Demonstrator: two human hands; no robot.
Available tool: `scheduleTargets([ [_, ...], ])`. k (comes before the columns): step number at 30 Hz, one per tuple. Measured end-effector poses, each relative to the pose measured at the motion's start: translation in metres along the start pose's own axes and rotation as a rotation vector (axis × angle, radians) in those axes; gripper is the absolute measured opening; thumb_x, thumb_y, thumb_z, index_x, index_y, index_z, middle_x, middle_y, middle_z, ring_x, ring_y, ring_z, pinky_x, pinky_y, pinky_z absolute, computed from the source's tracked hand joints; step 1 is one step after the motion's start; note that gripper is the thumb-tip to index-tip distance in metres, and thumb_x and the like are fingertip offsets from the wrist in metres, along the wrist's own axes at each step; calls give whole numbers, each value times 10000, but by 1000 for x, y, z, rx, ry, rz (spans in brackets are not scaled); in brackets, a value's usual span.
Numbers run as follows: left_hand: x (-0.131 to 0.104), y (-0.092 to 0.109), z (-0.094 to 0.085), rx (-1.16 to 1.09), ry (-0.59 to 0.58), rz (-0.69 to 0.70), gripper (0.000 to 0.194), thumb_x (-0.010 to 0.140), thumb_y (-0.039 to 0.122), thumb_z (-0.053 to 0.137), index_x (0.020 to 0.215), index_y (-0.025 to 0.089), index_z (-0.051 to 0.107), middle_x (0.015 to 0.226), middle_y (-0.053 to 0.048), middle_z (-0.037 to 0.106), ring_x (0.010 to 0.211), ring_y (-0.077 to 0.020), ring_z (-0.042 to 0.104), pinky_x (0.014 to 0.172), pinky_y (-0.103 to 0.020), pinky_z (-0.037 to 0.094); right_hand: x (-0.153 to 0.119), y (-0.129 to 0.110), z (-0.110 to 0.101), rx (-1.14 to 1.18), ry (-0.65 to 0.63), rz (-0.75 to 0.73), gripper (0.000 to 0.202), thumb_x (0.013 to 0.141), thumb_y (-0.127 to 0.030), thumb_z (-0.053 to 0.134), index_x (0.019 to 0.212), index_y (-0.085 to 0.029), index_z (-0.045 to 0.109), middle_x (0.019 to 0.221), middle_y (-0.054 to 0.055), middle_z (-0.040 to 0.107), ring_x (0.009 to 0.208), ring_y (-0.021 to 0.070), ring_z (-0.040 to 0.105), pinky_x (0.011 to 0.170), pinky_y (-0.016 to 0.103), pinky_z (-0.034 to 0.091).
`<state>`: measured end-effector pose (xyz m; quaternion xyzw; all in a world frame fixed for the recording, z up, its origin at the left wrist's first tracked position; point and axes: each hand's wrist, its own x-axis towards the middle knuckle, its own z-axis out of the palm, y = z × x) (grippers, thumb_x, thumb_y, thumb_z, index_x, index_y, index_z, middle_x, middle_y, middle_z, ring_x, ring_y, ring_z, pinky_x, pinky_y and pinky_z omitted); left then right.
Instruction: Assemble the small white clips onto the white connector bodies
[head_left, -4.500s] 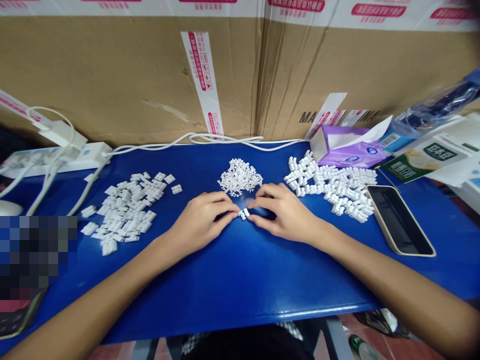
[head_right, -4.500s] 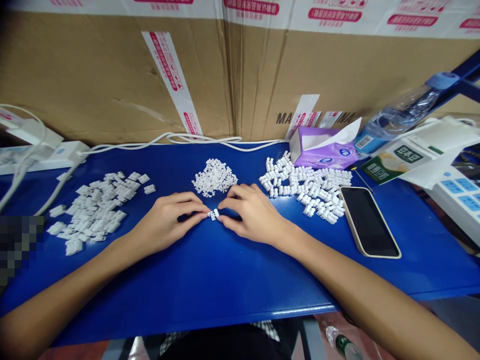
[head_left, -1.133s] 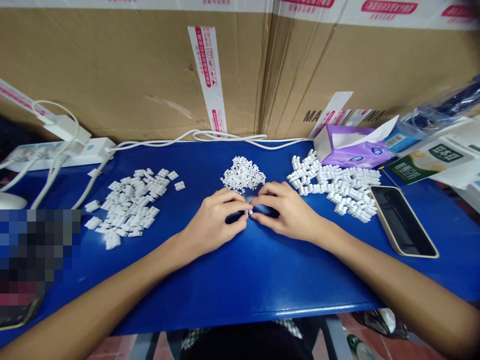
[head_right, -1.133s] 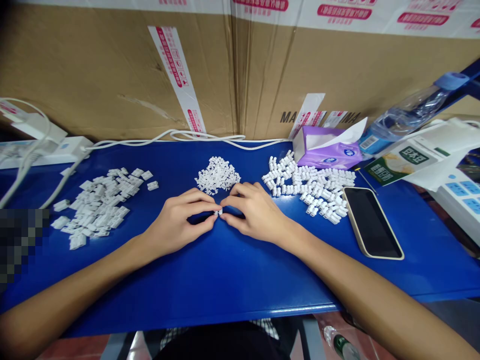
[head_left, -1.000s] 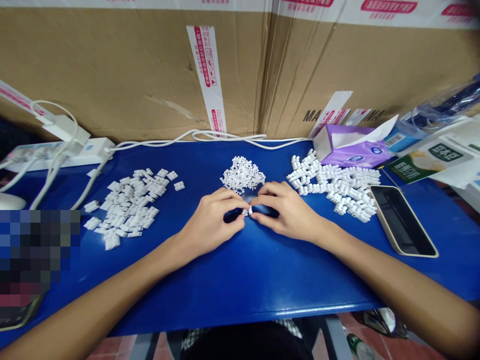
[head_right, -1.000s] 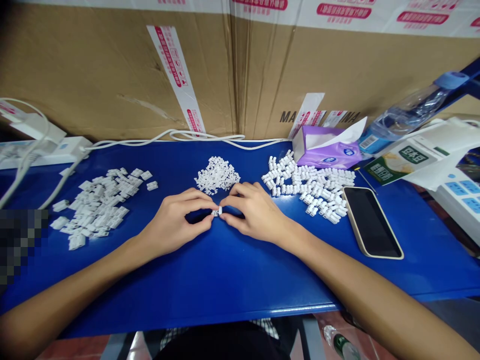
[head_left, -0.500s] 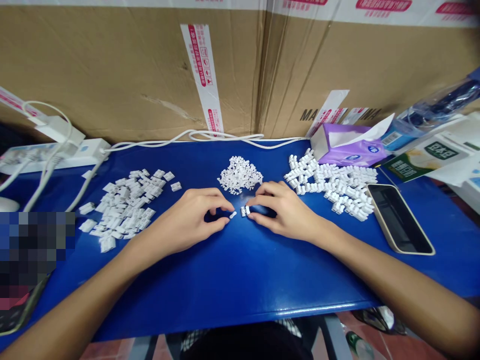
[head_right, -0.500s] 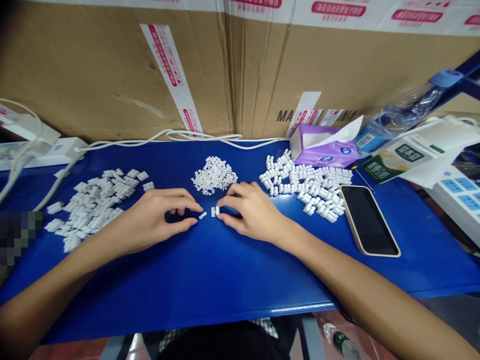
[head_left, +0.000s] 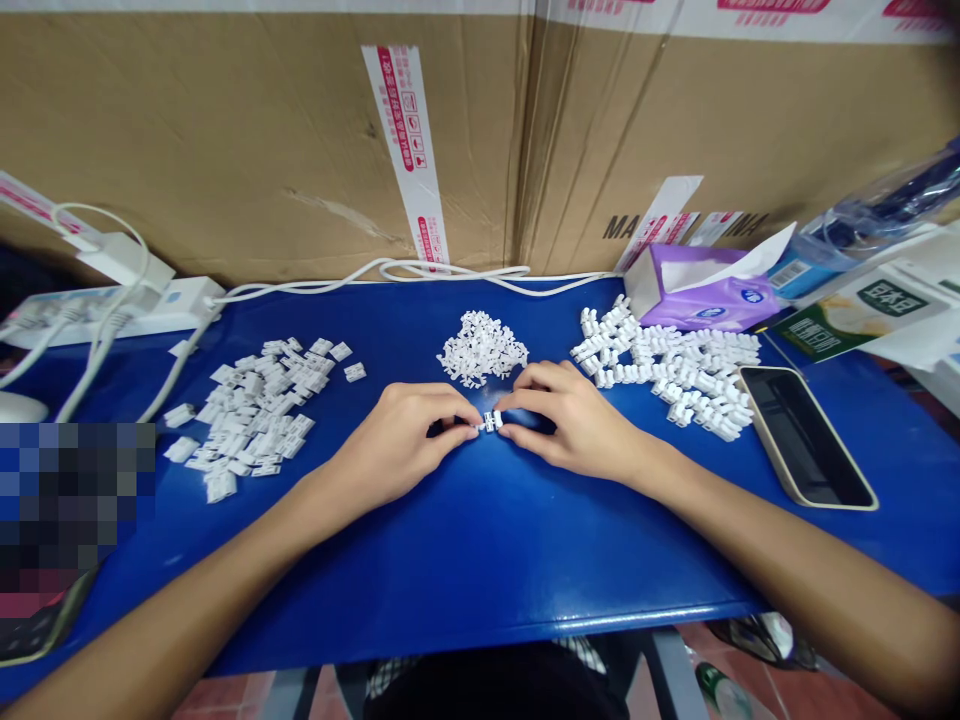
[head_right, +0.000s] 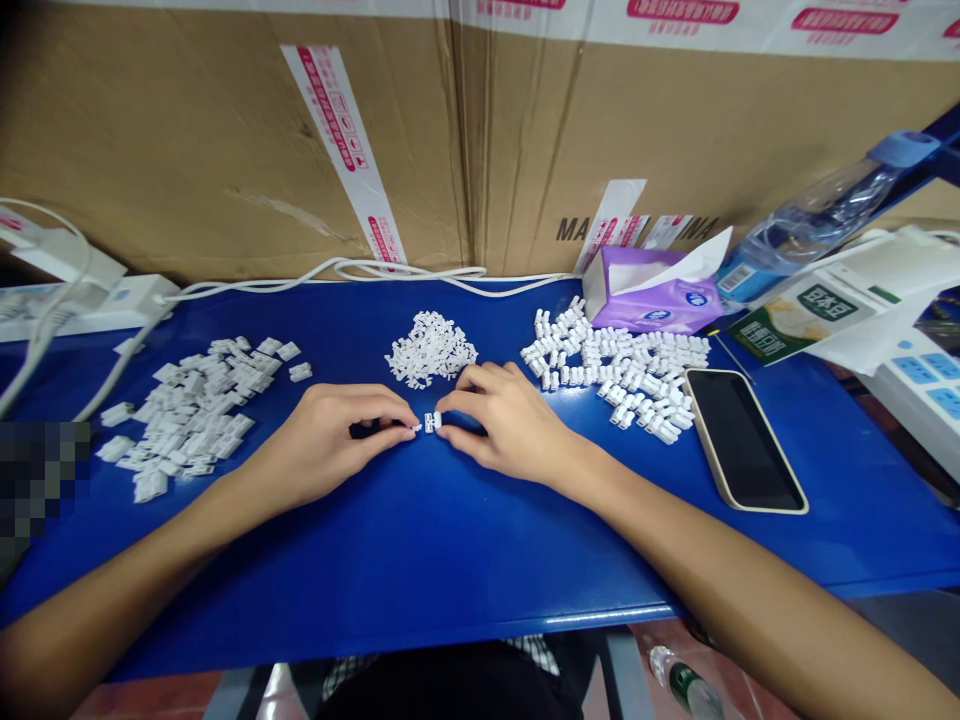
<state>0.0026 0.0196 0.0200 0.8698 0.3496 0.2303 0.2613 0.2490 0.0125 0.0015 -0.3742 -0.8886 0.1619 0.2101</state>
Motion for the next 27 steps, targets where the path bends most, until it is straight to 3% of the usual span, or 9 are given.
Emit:
scheduleTargets([
  [4,1,-2,10,-68,135,59,121,926,113,690,920,190,782,917,-12,794,807,-155,735,774,-257,550,0,0,0,-3,-1,-1,211,974,-333,634,1108,-204,734,1004,69,652,949,235,597,824,370,364],
  [8,3,-5,17,-85,181,102,146,938,94,669,935,179,787,932,-36,794,821,-163,741,780,-266,565,0,0,1,-8,1,-6,218,980,-341,626,1119,-212,733,1001,68,656,945,235,597,825,371,361],
  [13,7,-7,22,-43,200,153,137,938,113,681,925,188,795,949,-49,761,838,-169,713,787,-288,558,0,0,1,-11,9,-8,215,974,-338,635,1115,-210,736,991,67,656,931,234,603,817,372,365],
  [27,9,-10,21,-81,175,119,141,936,117,676,915,185,796,899,-40,781,808,-168,727,771,-274,567,1,-2,1,-9,7,5,245,945,-388,670,1083,-200,747,990,65,661,934,239,600,821,374,354],
])
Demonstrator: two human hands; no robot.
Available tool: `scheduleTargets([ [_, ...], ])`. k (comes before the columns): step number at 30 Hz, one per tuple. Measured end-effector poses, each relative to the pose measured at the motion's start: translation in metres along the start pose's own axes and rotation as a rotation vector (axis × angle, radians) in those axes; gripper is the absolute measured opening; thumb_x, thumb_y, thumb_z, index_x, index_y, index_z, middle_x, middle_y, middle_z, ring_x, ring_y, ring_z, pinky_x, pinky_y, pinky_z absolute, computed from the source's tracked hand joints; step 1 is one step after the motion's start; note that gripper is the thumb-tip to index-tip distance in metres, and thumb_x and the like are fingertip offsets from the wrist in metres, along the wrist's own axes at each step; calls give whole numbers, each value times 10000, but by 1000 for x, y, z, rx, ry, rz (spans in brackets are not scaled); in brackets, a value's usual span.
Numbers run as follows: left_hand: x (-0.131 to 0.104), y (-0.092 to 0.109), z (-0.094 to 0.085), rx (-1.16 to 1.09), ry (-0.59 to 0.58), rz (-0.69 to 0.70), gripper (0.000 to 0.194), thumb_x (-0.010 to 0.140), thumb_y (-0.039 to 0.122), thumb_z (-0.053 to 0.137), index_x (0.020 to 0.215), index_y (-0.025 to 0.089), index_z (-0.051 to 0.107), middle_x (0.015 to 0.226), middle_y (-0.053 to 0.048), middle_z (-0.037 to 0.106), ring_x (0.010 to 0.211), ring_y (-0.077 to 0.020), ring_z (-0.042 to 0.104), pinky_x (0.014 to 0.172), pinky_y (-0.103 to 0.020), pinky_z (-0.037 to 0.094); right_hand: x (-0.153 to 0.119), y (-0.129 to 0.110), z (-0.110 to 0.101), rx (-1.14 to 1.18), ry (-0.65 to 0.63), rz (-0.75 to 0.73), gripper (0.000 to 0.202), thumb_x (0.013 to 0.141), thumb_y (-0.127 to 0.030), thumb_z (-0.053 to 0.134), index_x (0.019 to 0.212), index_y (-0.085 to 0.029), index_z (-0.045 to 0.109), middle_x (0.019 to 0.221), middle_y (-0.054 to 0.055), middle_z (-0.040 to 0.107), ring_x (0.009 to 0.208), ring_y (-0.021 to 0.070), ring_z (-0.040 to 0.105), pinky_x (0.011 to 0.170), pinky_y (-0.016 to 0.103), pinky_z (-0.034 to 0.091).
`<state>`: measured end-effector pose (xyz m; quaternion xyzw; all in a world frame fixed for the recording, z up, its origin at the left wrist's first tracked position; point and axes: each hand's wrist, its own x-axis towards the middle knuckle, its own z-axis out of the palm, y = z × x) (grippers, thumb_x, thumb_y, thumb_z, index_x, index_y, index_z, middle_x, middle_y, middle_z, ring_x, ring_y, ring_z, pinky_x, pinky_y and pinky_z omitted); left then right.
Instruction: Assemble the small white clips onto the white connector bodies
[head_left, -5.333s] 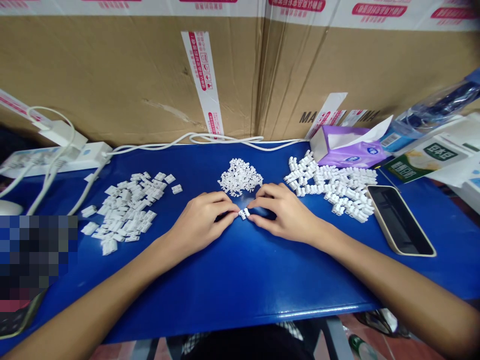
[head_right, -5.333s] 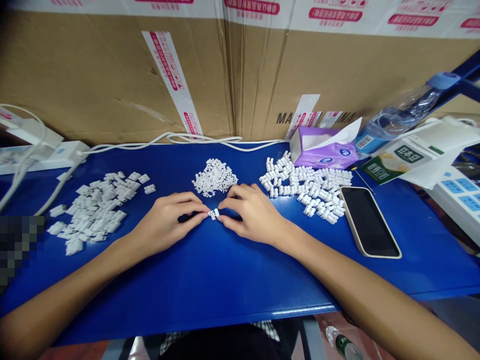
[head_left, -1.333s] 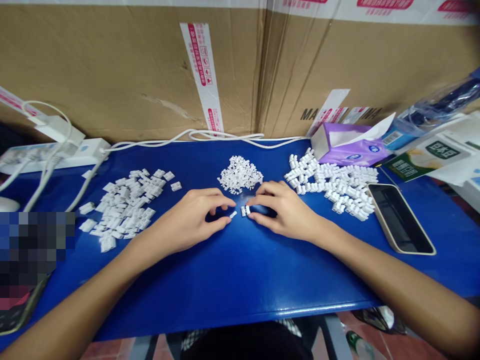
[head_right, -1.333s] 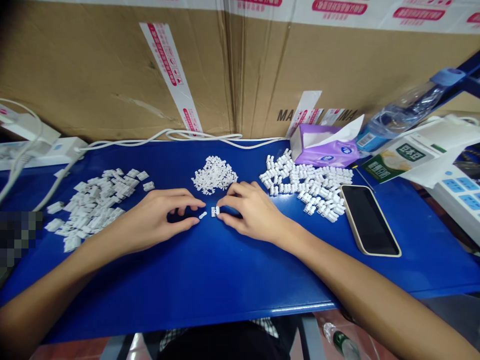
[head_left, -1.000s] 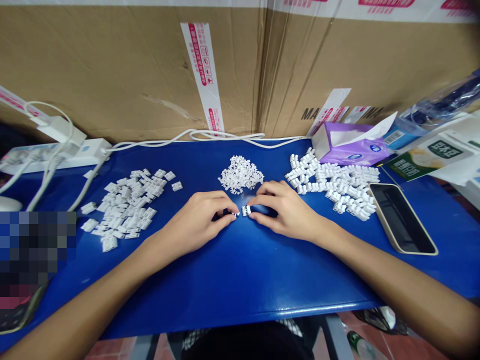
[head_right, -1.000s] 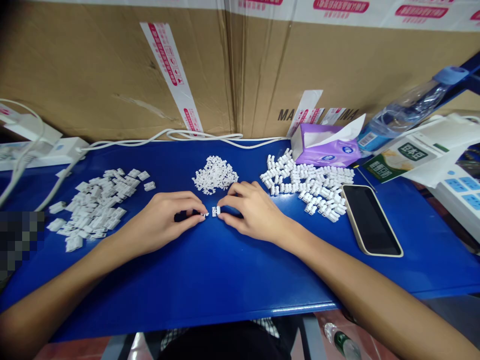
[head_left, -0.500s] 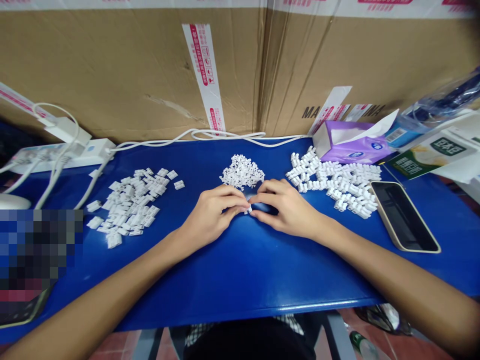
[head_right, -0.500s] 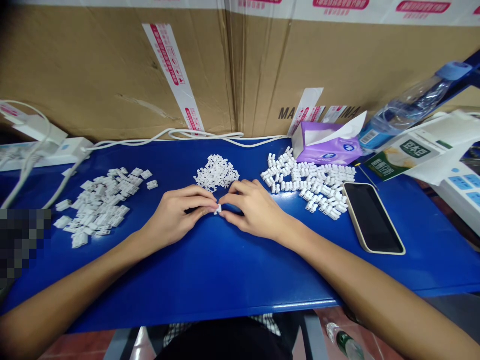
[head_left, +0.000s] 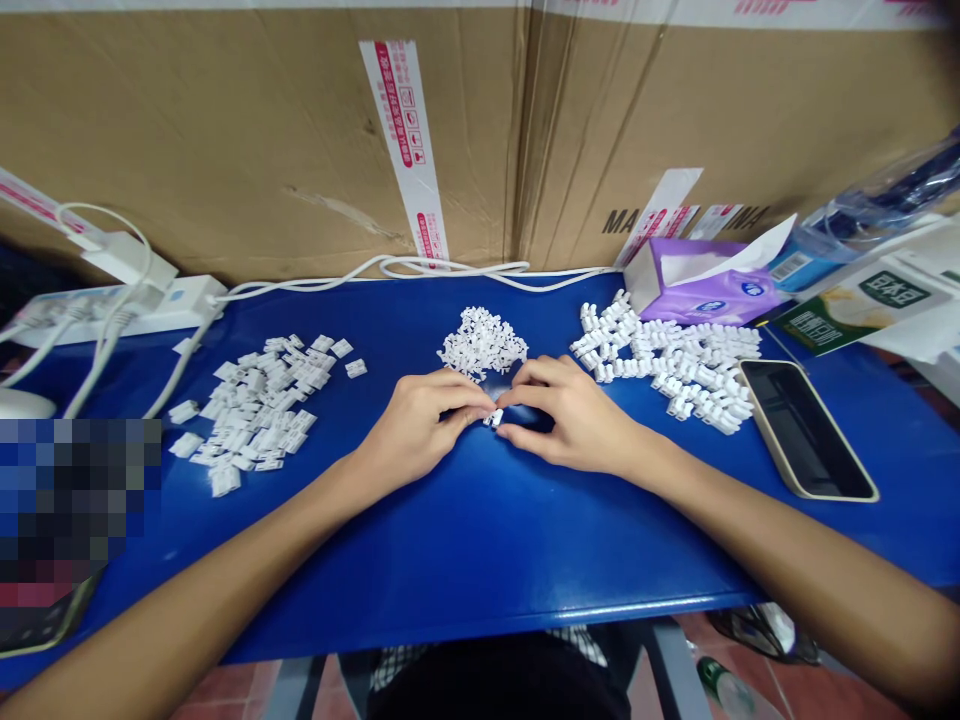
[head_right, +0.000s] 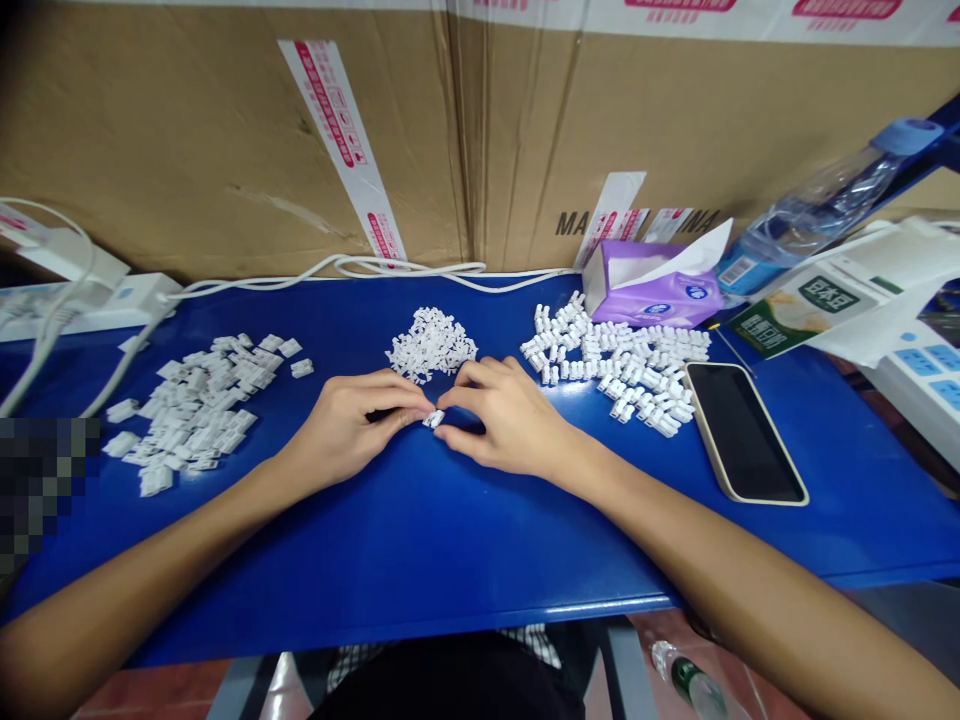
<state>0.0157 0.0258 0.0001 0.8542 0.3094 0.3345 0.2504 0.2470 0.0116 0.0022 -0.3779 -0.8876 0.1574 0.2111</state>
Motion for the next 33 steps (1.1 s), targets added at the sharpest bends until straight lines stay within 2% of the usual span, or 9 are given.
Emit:
scheduleTargets([
  [3,0,2,0,3,-10,-20,130,944,145,674,918,192,793,906,-38,781,812,-169,726,784,-285,572,1,-3,0,1,2,23,269,936,-418,680,1068,-195,749,989,67,668,935,242,599,824,373,347],
  [10,0,3,-1,-6,-15,3,145,968,156,653,932,193,788,939,-51,749,841,-167,704,788,-292,560,0,-2,0,-15,-28,-14,226,994,-298,580,1134,-202,729,995,70,669,929,232,591,814,370,324],
  [25,-4,-1,2,71,21,81,158,980,153,637,964,194,788,926,-51,737,804,-156,689,742,-280,553,0,-2,-1,-26,-54,-25,238,1015,-313,572,1161,-212,730,1019,79,669,947,235,586,808,367,313],
  [33,-4,-5,-4,164,-45,243,205,1007,130,561,1010,203,753,953,-62,754,844,-181,653,760,-329,550,-1,-1,0,-27,-49,-30,269,1018,-311,572,1228,-233,721,1018,74,668,953,233,588,810,374,321],
])
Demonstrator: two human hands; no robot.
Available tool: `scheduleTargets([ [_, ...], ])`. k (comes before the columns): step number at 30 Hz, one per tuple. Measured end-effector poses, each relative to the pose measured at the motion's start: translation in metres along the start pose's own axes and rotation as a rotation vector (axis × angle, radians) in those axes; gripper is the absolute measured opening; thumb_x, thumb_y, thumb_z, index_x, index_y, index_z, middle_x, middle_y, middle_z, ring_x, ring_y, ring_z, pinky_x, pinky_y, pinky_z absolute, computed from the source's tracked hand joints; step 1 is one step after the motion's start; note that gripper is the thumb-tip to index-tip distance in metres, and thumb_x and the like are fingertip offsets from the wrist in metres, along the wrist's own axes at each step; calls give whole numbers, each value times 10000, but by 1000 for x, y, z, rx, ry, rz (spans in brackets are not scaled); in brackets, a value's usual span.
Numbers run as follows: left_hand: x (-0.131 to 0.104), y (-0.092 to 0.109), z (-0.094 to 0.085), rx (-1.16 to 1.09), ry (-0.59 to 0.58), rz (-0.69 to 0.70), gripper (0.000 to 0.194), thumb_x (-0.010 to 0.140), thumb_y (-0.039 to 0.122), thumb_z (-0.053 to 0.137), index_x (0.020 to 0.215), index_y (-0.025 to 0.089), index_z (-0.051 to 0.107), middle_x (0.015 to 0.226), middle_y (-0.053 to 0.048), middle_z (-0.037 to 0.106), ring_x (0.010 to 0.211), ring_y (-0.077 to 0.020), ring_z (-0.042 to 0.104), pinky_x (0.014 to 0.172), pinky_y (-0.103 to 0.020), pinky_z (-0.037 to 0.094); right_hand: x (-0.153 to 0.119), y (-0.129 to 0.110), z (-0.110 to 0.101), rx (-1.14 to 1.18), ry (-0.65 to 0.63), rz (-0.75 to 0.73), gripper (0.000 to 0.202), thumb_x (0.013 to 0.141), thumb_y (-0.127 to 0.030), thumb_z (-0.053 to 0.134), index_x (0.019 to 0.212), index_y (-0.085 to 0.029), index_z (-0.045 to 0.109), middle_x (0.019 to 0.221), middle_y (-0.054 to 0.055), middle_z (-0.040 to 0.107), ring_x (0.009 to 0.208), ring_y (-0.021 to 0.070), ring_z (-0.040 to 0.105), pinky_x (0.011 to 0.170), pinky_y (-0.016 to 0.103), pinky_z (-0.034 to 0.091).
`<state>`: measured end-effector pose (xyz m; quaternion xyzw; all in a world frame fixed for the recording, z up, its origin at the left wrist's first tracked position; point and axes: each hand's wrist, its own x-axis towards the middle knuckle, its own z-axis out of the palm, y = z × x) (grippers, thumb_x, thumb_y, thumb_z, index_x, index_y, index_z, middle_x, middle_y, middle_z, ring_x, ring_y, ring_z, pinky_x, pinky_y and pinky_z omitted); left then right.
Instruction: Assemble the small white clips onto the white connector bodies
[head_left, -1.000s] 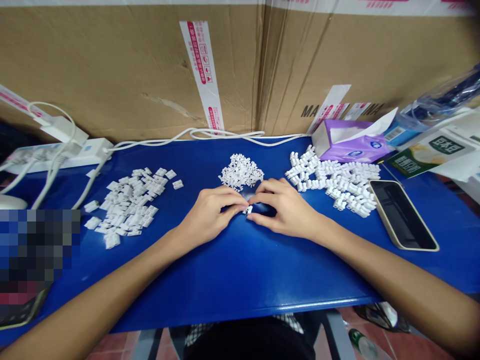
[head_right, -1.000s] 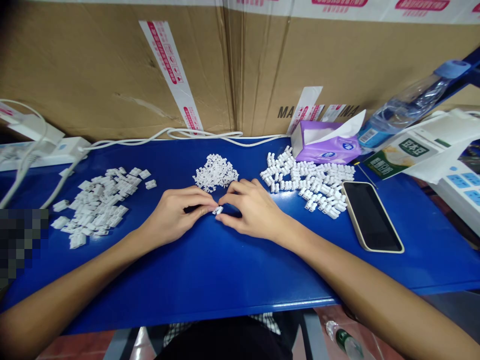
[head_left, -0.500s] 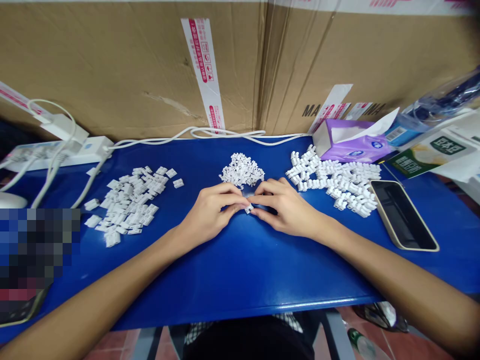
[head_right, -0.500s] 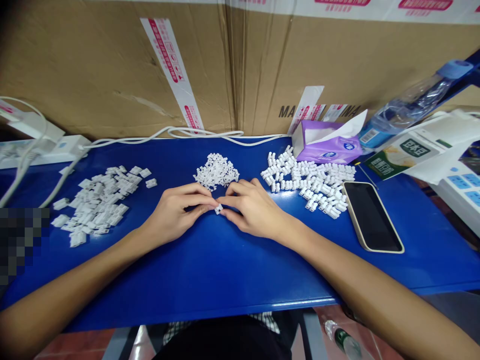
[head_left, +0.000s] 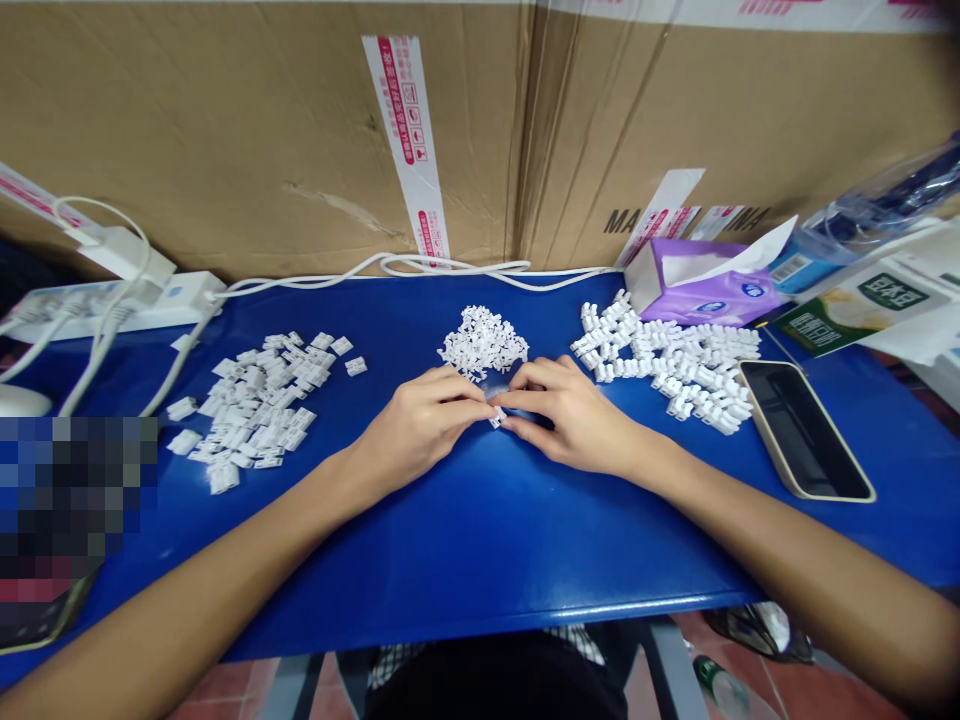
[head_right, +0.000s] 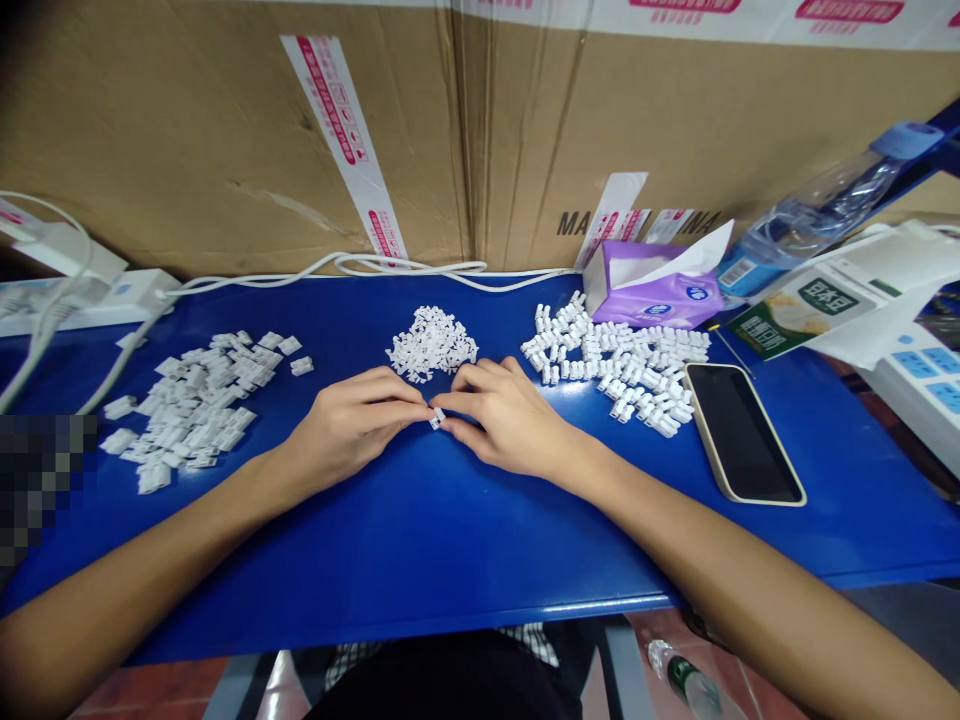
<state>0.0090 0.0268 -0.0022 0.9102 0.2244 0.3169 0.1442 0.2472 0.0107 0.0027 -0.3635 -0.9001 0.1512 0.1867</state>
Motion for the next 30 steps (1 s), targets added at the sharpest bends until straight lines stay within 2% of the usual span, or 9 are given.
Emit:
scheduleTargets([
  [6,1,2,-5,141,-72,63,192,1008,133,557,1016,191,740,989,-67,751,860,-191,652,781,-349,525,0,0,0,-5,0,6,265,1022,-307,558,1213,-218,720,1021,80,668,953,237,591,818,374,324],
  [10,4,6,-11,243,-158,59,194,985,125,572,1021,185,753,1013,-88,735,891,-219,654,775,-366,503,1,-1,2,-27,11,25,258,1025,-300,551,1192,-203,722,997,74,668,948,236,593,821,375,326],
  [12,4,5,-12,244,-179,29,202,973,130,575,1048,193,752,1045,-89,728,924,-229,658,793,-375,500,1,-2,3,-41,25,44,259,1026,-304,550,1189,-199,721,996,75,668,942,234,592,817,373,325],
  [17,-2,0,-10,132,-127,-58,227,972,152,562,1125,184,726,1093,-91,723,969,-228,677,871,-399,520,1,-2,7,-46,58,86,259,1009,-323,586,1185,-188,719,987,71,667,938,232,602,812,369,336],
  [22,-4,10,-18,189,-166,-178,276,994,216,543,1219,140,683,1205,-138,694,1085,-277,656,974,-465,533,1,-3,5,-41,62,100,302,997,-343,608,1231,-178,704,1017,81,673,959,246,605,833,388,389],
  [27,-17,32,-21,253,-187,-316,384,1009,285,511,1339,123,621,1397,-175,614,1271,-340,586,1066,-546,498,-8,-16,-6,-131,54,141,470,983,-410,595,1335,-101,631,1238,169,652,1115,324,568,955,494,475],
  [29,-27,40,-18,267,-176,-348,414,1016,291,490,1377,117,594,1458,-185,576,1347,-355,540,1109,-571,462,-13,-24,-7,-167,43,157,533,1002,-440,545,1400,-87,572,1373,208,597,1269,360,519,1034,543,466],
  [30,-33,43,-16,278,-172,-364,435,1019,293,481,1405,112,569,1504,-191,535,1388,-357,505,1133,-579,438,-16,-29,-6,-188,36,157,602,1003,-477,528,1442,-64,526,1450,236,544,1371,386,450,1081,576,436],
])
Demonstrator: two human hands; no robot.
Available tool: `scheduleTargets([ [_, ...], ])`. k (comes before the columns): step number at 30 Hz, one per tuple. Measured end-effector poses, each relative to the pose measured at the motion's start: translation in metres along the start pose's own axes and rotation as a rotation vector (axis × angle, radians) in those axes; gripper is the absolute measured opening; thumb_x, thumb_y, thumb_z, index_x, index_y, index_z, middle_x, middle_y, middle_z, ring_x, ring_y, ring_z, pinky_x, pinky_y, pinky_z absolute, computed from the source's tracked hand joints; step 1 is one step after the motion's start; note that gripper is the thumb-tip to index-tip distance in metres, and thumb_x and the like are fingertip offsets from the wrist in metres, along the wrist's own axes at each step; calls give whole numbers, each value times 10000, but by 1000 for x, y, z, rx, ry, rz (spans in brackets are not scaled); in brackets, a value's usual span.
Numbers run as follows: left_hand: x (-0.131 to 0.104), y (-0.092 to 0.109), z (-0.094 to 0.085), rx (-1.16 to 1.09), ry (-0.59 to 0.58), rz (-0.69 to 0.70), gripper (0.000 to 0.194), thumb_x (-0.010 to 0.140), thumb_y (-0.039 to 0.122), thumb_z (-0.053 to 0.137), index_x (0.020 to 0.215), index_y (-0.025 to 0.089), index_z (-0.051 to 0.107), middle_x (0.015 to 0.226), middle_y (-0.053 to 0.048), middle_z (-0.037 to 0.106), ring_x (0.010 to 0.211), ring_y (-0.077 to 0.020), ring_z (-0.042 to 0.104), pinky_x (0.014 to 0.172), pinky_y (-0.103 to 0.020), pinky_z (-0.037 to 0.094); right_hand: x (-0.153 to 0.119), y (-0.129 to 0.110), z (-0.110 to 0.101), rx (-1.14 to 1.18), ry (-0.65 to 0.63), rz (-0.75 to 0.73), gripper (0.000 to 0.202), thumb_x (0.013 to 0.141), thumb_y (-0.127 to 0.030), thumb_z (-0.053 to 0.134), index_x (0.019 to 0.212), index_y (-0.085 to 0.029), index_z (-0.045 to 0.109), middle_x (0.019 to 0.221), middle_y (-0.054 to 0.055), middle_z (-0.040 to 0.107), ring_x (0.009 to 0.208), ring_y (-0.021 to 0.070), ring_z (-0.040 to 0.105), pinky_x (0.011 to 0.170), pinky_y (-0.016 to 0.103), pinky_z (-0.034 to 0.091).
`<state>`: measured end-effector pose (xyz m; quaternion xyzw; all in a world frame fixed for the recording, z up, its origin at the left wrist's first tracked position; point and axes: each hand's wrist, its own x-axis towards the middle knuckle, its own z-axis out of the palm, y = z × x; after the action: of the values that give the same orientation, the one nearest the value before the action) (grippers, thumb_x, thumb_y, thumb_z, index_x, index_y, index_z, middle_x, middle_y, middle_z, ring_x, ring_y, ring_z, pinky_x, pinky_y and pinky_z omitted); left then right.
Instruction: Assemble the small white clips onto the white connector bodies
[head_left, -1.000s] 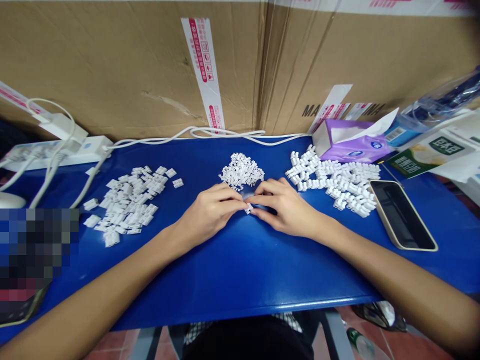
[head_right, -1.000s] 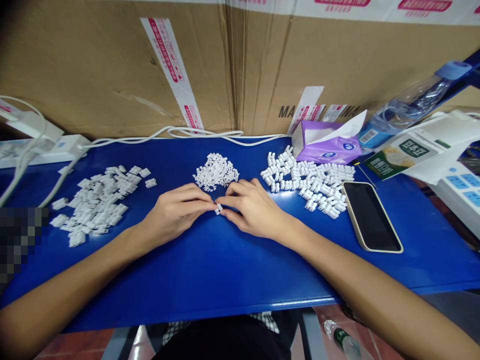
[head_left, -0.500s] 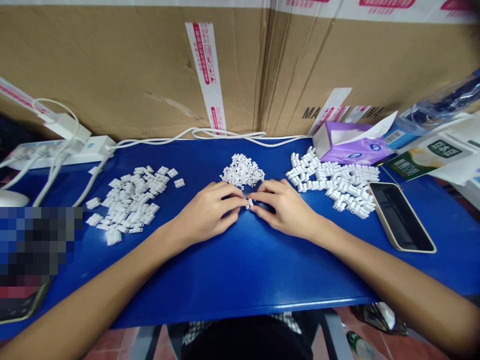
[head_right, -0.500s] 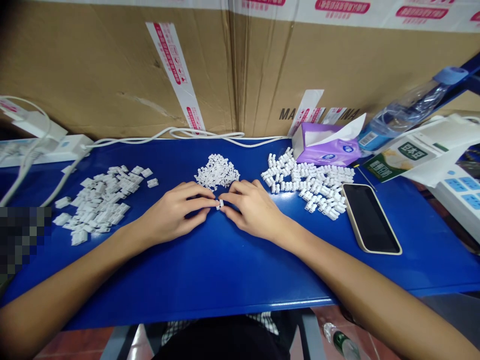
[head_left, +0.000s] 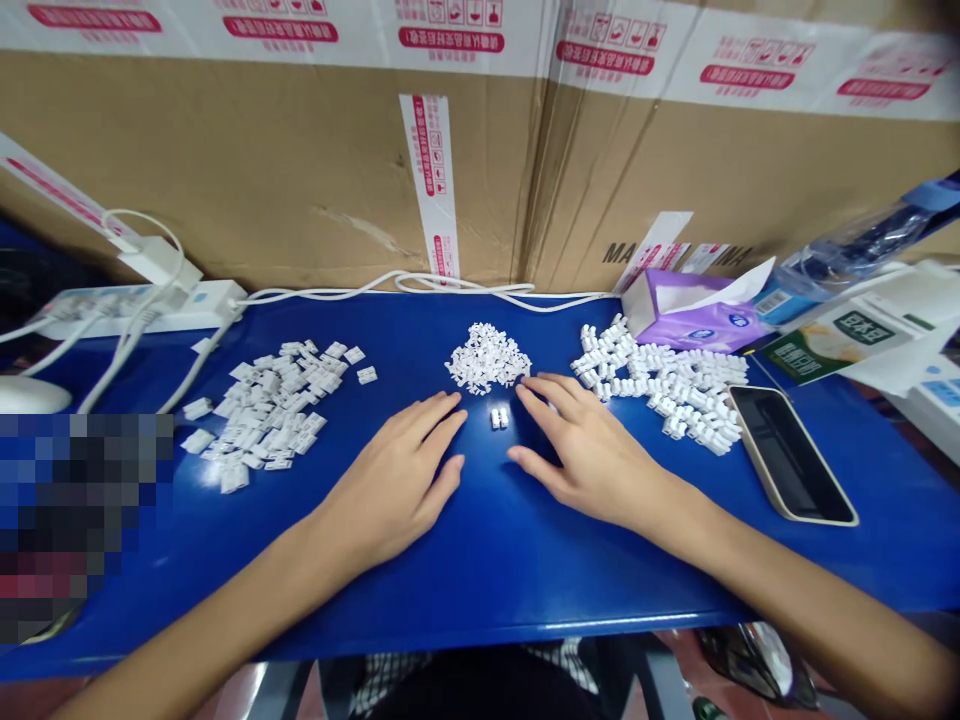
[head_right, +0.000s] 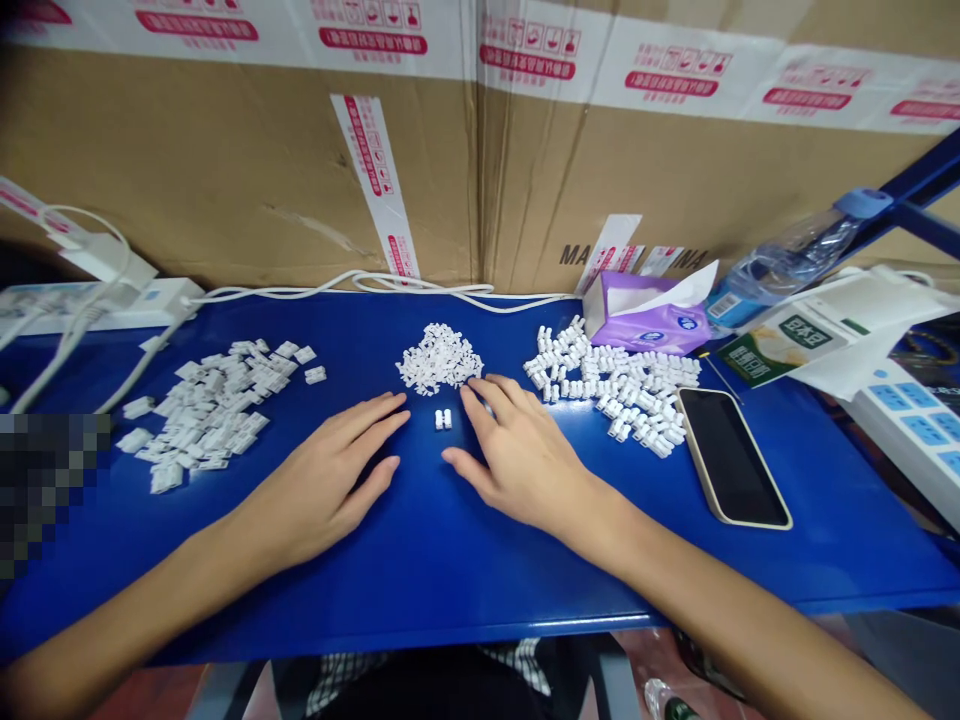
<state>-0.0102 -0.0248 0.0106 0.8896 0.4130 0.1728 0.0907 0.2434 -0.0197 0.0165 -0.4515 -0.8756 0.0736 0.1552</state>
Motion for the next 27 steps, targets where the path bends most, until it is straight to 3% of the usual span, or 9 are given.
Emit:
scheduleTargets([
  [3,-12,4,7,59,18,-39,487,1022,294,458,1466,100,504,1600,-199,408,1476,-358,395,1182,-600,364,-9,-11,4,-56,-31,21,725,1021,-536,454,1529,-23,400,1596,267,369,1523,394,259,1189,630,311],
  [8,-16,7,14,194,25,-122,554,1018,377,467,1489,85,486,1620,-218,352,1504,-392,326,1186,-649,308,-16,-16,18,-106,-61,151,825,1019,-613,373,1563,4,329,1647,256,241,1558,357,146,1246,592,222],
  [14,-16,8,16,275,10,-230,631,1021,461,438,1508,62,469,1621,-214,354,1520,-375,294,1216,-587,297,-18,-16,27,-139,-74,266,836,1022,-604,343,1569,27,306,1653,244,213,1563,328,116,1268,535,178],
  [20,-16,10,16,304,-40,-211,653,1030,442,400,1549,45,405,1631,-216,320,1531,-395,246,1221,-637,242,-19,-18,29,-179,-54,252,829,1013,-610,350,1558,15,342,1643,240,260,1558,323,159,1264,532,201],
  [27,-16,10,16,271,-25,-225,647,1028,451,399,1548,67,411,1634,-207,327,1535,-379,242,1241,-608,209,-19,-17,31,-204,-31,233,799,1021,-586,358,1554,9,352,1637,245,280,1554,333,178,1255,545,221],
])
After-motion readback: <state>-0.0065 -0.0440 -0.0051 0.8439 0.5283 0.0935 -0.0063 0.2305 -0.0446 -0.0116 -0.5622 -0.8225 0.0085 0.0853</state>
